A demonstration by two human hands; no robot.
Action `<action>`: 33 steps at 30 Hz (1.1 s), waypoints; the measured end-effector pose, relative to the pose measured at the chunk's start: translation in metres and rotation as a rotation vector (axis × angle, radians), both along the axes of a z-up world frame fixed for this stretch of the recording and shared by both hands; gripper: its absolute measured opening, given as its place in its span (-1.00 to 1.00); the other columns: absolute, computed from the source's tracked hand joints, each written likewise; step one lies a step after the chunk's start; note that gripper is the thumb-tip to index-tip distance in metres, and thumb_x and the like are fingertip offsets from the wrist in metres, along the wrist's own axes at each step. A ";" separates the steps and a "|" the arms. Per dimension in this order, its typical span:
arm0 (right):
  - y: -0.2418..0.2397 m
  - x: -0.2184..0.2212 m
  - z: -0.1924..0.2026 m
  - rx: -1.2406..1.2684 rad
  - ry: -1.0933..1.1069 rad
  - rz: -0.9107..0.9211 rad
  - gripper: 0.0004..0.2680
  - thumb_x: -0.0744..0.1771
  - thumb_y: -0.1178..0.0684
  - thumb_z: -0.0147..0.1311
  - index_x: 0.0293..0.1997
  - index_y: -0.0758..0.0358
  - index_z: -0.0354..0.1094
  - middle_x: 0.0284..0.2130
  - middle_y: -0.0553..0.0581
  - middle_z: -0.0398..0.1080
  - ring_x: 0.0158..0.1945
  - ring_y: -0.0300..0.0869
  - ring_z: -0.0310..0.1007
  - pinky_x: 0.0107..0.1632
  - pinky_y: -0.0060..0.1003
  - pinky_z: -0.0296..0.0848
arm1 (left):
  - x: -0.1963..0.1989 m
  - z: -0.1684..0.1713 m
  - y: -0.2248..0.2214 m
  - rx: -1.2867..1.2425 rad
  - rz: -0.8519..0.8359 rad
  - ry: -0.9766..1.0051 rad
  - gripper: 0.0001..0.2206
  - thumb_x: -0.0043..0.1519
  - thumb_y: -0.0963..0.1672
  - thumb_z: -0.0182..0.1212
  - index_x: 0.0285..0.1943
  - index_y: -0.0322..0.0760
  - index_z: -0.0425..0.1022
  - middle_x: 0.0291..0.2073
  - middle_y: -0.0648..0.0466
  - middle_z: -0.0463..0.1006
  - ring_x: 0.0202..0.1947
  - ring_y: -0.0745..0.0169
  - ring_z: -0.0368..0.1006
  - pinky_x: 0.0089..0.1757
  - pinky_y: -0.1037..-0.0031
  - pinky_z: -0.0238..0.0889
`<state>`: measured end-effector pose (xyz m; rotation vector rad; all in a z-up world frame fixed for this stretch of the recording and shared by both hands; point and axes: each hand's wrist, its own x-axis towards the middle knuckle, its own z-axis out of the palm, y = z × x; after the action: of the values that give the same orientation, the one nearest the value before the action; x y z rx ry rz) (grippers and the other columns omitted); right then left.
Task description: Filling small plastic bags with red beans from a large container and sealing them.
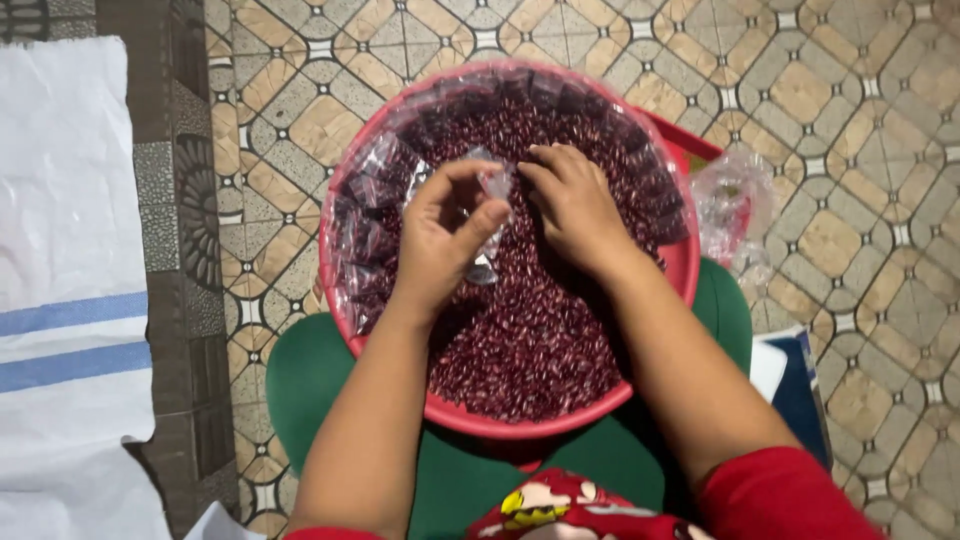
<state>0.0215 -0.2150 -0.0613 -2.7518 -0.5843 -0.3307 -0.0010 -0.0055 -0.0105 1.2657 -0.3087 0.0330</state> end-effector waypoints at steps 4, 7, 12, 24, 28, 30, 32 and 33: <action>-0.003 -0.041 0.019 -0.030 0.095 0.040 -0.86 0.41 0.07 0.05 0.03 0.11 0.49 -0.01 0.14 0.47 0.17 0.06 0.42 0.15 -0.09 0.37 | -0.004 0.008 0.003 -0.036 -0.003 -0.019 -0.69 0.23 -0.03 0.40 0.09 -0.13 0.52 -0.28 0.19 0.51 -0.23 0.47 0.37 -0.14 0.56 0.34; 0.014 -0.088 0.036 -0.025 0.233 0.089 -0.68 0.40 -0.16 -0.01 0.24 0.14 0.35 0.07 0.30 0.40 0.21 0.23 0.38 0.16 0.11 0.36 | -0.004 0.012 0.004 -0.059 0.019 -0.004 -0.67 0.22 -0.04 0.41 0.11 -0.17 0.51 -0.30 0.16 0.50 -0.23 0.45 0.38 -0.13 0.54 0.35; 0.033 -0.145 0.022 -0.234 0.155 0.258 -0.45 0.38 -0.48 -0.40 0.53 -0.16 -0.01 0.43 0.41 -0.08 0.50 0.37 -0.25 0.34 0.43 -0.15 | -0.005 0.012 0.004 -0.067 0.038 -0.003 -0.67 0.22 -0.06 0.41 0.11 -0.18 0.51 -0.29 0.15 0.53 -0.23 0.44 0.41 -0.13 0.52 0.37; -0.008 -0.042 -0.006 -0.210 -0.202 -0.075 -0.73 0.42 -0.28 -0.13 0.08 -0.05 0.38 -0.07 0.09 0.34 0.02 0.03 0.39 -0.16 -0.09 0.39 | -0.001 0.008 0.002 0.090 0.002 -0.043 -0.67 0.18 -0.10 0.46 0.09 -0.19 0.52 -0.35 0.15 0.49 -0.28 0.46 0.42 -0.25 0.72 0.33; 0.006 -0.039 -0.010 -0.227 -0.342 0.025 -0.87 0.34 -0.13 0.11 -0.32 -0.02 0.33 -0.40 -0.02 0.29 -0.28 -0.08 0.38 -0.39 -0.25 0.36 | 0.000 0.005 -0.002 0.131 -0.010 -0.036 -0.66 0.17 -0.10 0.47 0.09 -0.17 0.53 -0.37 0.13 0.47 -0.29 0.39 0.39 -0.25 0.63 0.35; 0.015 -0.044 -0.010 -0.261 -0.500 0.105 -0.83 0.32 -0.09 0.11 -0.46 -0.04 0.25 -0.53 -0.06 0.25 -0.41 -0.17 0.36 -0.45 -0.32 0.36 | -0.005 0.011 -0.002 0.235 0.018 -0.101 -0.67 0.15 -0.07 0.49 0.05 -0.17 0.55 -0.40 0.09 0.49 -0.35 0.36 0.38 -0.35 0.62 0.30; 0.011 -0.044 -0.011 -0.207 -0.464 0.098 -0.82 0.32 -0.07 0.14 -0.49 -0.02 0.26 -0.57 -0.07 0.29 -0.45 -0.17 0.39 -0.48 -0.34 0.36 | -0.001 0.004 -0.001 0.283 0.037 -0.147 -0.66 0.14 -0.06 0.49 0.05 -0.16 0.55 -0.38 0.05 0.51 -0.34 0.27 0.41 -0.32 0.53 0.33; 0.009 -0.040 -0.011 -0.155 -0.432 0.094 -0.81 0.31 -0.04 0.18 -0.52 -0.01 0.28 -0.61 -0.07 0.33 -0.50 -0.18 0.43 -0.51 -0.36 0.36 | 0.003 0.001 -0.001 0.329 0.060 -0.196 -0.66 0.14 -0.04 0.49 0.04 -0.16 0.56 -0.35 0.00 0.53 -0.33 0.17 0.43 -0.29 0.44 0.35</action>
<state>-0.0190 -0.2063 -0.0722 -2.7961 -0.8735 -0.9049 0.0020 -0.0064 -0.0092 1.6027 -0.4580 0.1637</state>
